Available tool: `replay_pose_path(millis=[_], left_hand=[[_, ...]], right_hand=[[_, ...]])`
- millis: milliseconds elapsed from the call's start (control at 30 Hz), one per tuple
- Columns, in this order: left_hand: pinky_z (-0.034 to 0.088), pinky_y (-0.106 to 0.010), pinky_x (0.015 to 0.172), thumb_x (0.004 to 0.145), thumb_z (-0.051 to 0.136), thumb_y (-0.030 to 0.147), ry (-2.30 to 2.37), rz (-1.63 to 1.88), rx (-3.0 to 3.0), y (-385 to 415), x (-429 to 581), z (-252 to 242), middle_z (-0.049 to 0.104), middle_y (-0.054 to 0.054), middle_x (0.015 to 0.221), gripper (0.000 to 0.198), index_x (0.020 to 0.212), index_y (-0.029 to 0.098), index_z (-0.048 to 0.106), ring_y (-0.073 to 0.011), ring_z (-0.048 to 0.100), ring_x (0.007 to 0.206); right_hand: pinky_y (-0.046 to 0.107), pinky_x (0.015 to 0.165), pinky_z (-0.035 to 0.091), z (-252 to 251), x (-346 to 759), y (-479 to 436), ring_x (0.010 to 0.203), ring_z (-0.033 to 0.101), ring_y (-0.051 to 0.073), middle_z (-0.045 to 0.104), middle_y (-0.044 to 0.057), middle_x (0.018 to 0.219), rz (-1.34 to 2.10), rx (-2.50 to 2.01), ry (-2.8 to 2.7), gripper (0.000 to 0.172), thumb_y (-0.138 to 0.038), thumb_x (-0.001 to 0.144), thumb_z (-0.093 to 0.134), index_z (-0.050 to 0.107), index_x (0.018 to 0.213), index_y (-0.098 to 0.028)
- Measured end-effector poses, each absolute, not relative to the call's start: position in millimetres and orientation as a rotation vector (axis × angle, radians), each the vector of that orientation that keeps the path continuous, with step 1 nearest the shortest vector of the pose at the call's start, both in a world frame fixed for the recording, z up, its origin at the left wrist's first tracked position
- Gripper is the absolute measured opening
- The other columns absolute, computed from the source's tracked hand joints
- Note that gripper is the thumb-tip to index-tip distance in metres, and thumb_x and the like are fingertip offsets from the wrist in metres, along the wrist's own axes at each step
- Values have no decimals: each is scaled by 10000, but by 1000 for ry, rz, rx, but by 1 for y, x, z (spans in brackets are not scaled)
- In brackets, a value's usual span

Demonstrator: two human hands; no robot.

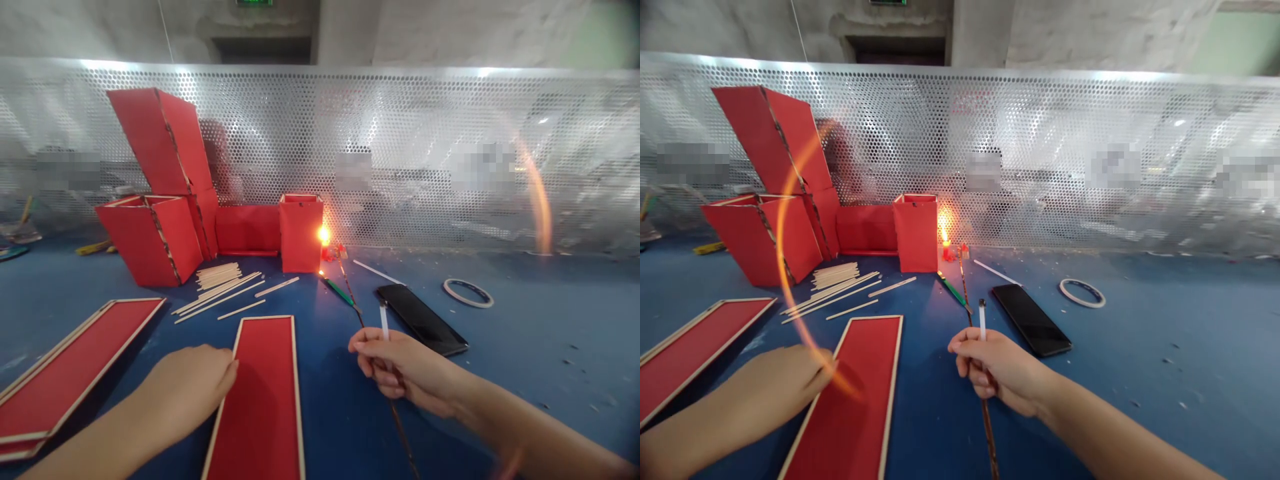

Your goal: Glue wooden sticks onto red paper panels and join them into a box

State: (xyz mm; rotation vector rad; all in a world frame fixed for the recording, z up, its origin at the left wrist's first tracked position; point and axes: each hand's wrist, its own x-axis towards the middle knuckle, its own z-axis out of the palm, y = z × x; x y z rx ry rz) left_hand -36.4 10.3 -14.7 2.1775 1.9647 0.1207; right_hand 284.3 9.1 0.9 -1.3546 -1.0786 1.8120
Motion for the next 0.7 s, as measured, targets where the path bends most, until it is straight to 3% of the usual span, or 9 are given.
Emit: replay_pose_path(millis=[100,167,267,367,500,700], left_hand=[[586,-437,843,986,642,355,1903,22,2230,9,-3,-14,677,-80,1175,287,1196,160,641,-238,687,979],[578,-447,823,1000,603,314,1866,-10,2263,8,18,-9,729,-74,977,194,1020,142,690,-241,713,888],[547,-519,740,1031,389,273,1841,110,2307,14,36,1,737,-167,800,360,893,131,690,-370,738,804],[535,-499,775,1013,255,257,1736,404,2329,28,36,7,740,-179,901,397,986,155,638,-366,732,879],[553,-401,868,964,272,234,1483,732,2251,53,24,1,759,-102,993,357,1004,204,626,-256,736,939],[583,-364,954,957,362,417,1245,935,1954,64,18,-18,755,-108,1223,483,1281,156,608,-223,748,1060]], right_hand=[[214,432,119,3,284,6,412,283,22,519,-62,568,1654,-1425,-1165,191,-271,741,702,541,802,-188],[224,437,117,2,284,4,421,269,25,480,-77,561,1511,-1398,-1193,212,-286,716,702,528,796,-195],[240,439,119,-2,287,4,426,263,40,454,-85,553,1418,-1325,-1169,274,-359,702,701,511,834,-213],[252,439,105,-5,290,7,424,242,56,423,-94,537,1409,-1333,-1148,310,-399,721,688,499,901,-232],[258,444,60,-7,293,12,432,174,58,262,-125,523,1392,-1470,-1161,285,-311,705,698,465,854,-246],[265,443,36,-9,292,14,430,142,56,244,-129,521,1423,-1499,-1171,252,-260,696,652,455,853,-248]])
